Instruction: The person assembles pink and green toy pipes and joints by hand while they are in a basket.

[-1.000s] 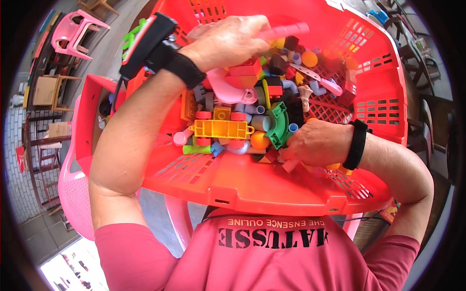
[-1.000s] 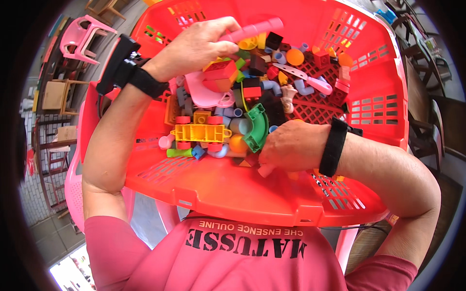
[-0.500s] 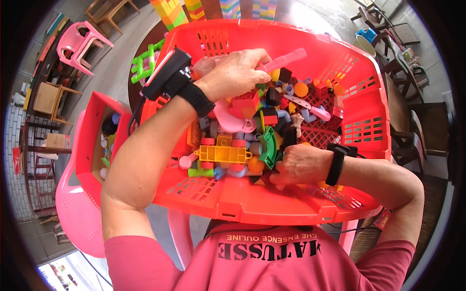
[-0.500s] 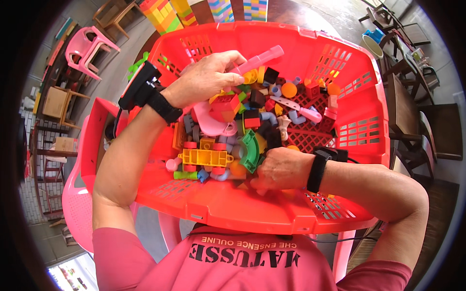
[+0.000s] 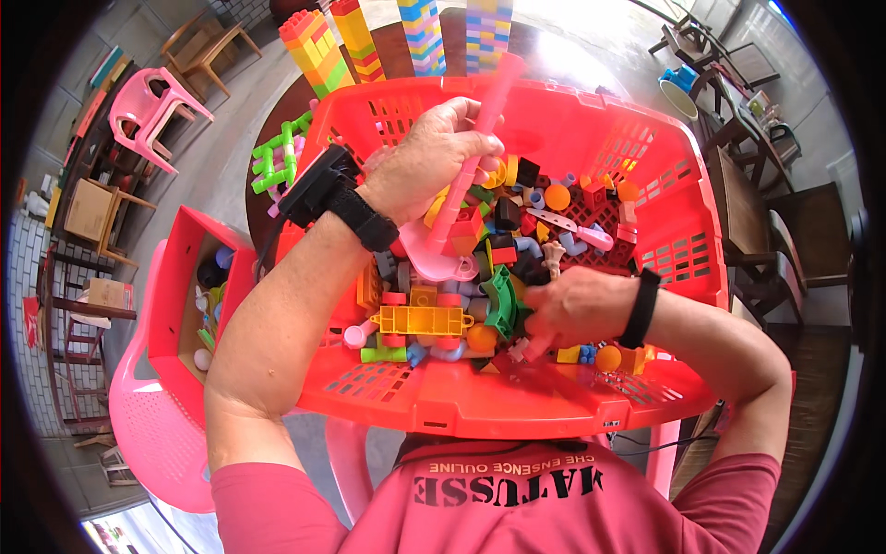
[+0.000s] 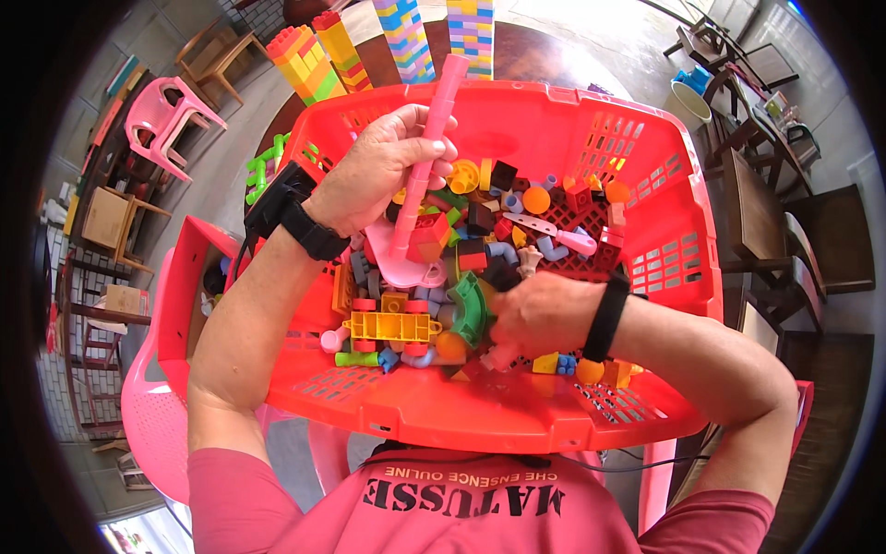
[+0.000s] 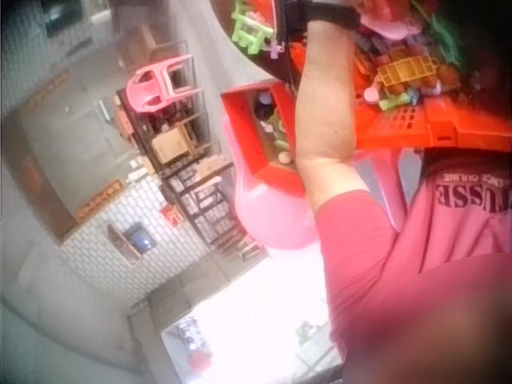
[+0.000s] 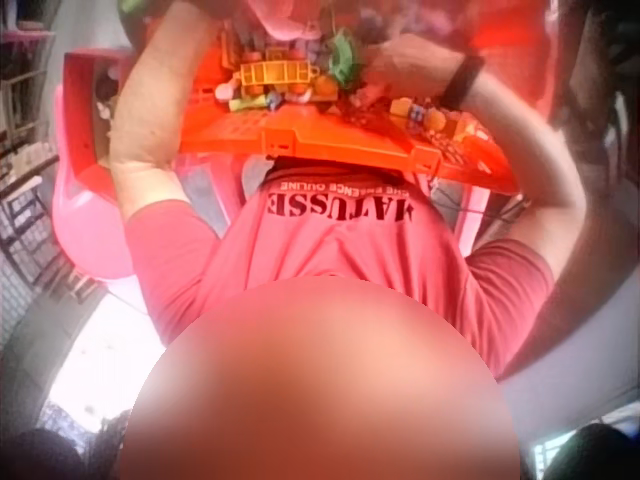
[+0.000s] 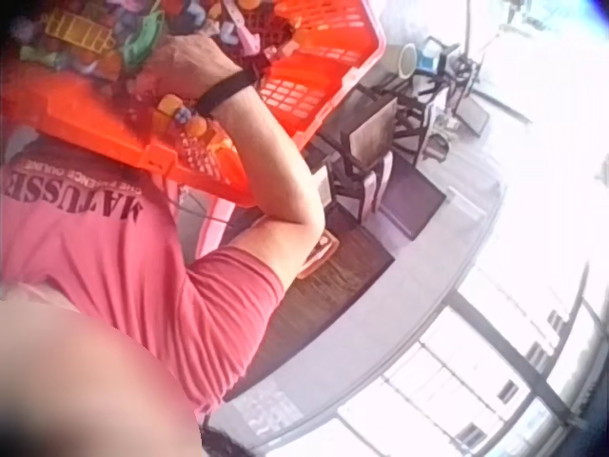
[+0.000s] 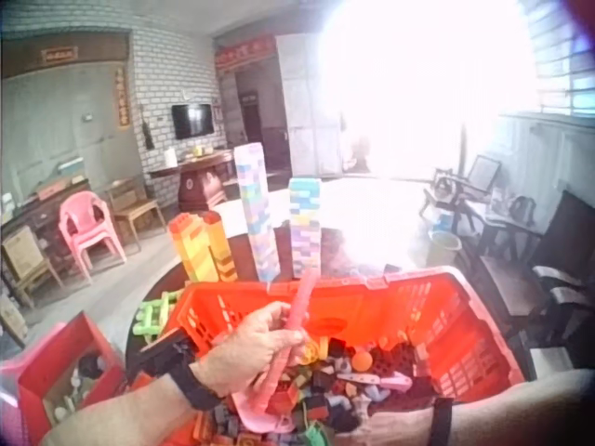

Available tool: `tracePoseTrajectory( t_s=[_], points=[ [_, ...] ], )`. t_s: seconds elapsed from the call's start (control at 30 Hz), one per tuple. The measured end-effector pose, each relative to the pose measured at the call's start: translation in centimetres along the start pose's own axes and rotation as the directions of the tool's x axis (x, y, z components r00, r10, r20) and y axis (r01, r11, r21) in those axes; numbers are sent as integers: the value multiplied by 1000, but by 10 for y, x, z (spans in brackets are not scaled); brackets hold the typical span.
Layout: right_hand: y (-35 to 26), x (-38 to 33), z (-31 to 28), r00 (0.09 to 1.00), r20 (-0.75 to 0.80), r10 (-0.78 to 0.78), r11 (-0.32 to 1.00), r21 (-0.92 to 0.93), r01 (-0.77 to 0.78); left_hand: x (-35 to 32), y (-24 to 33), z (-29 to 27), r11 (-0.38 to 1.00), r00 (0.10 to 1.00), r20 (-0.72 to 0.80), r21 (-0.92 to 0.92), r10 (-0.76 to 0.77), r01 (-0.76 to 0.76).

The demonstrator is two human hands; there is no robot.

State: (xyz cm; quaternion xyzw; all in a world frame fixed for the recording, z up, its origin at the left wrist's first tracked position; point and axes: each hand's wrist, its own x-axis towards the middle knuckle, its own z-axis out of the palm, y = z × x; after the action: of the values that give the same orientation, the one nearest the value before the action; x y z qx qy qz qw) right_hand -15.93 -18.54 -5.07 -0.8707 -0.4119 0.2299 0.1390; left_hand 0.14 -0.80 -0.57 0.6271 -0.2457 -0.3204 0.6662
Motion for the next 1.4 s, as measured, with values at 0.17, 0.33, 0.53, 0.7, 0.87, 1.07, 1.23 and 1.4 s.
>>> tracePoseTrajectory(
  t_s=[0.17, 0.33, 0.53, 0.7, 0.87, 1.07, 1.23, 1.4],
  points=[
    [11, -15, -64, 909, -411, 71, 981, 195, 12, -4, 7, 3, 997, 998, 25, -31, 66, -65],
    [7, -25, -93, 588, -777, 225, 917, 373, 141, -9, 8, 12, 989, 987, 87, 34, 138, -141],
    [0, -41, -101, 348, -756, 555, 693, 651, 309, -14, 9, 23, 979, 980, 140, 129, 142, -160],
    [4, -36, -98, 241, -864, 443, 817, 499, 289, -21, 5, 36, 965, 966, 221, 195, 133, -178],
    [6, -35, -99, 338, -918, 206, 930, 291, 223, -23, 3, 42, 922, 942, 261, 266, 211, -280],
    [-1, -42, -102, 440, -829, 345, 897, 429, 105, -25, 8, 38, 927, 954, 269, 308, 134, -217],
    [-1, -34, -98, 494, -810, 316, 894, 429, 132, -31, 10, 41, 906, 960, 239, 357, 146, -227],
    [1, -28, -92, 517, -812, 272, 929, 361, 78, -33, 9, 44, 868, 956, 236, 422, 175, -263]
  ],
)
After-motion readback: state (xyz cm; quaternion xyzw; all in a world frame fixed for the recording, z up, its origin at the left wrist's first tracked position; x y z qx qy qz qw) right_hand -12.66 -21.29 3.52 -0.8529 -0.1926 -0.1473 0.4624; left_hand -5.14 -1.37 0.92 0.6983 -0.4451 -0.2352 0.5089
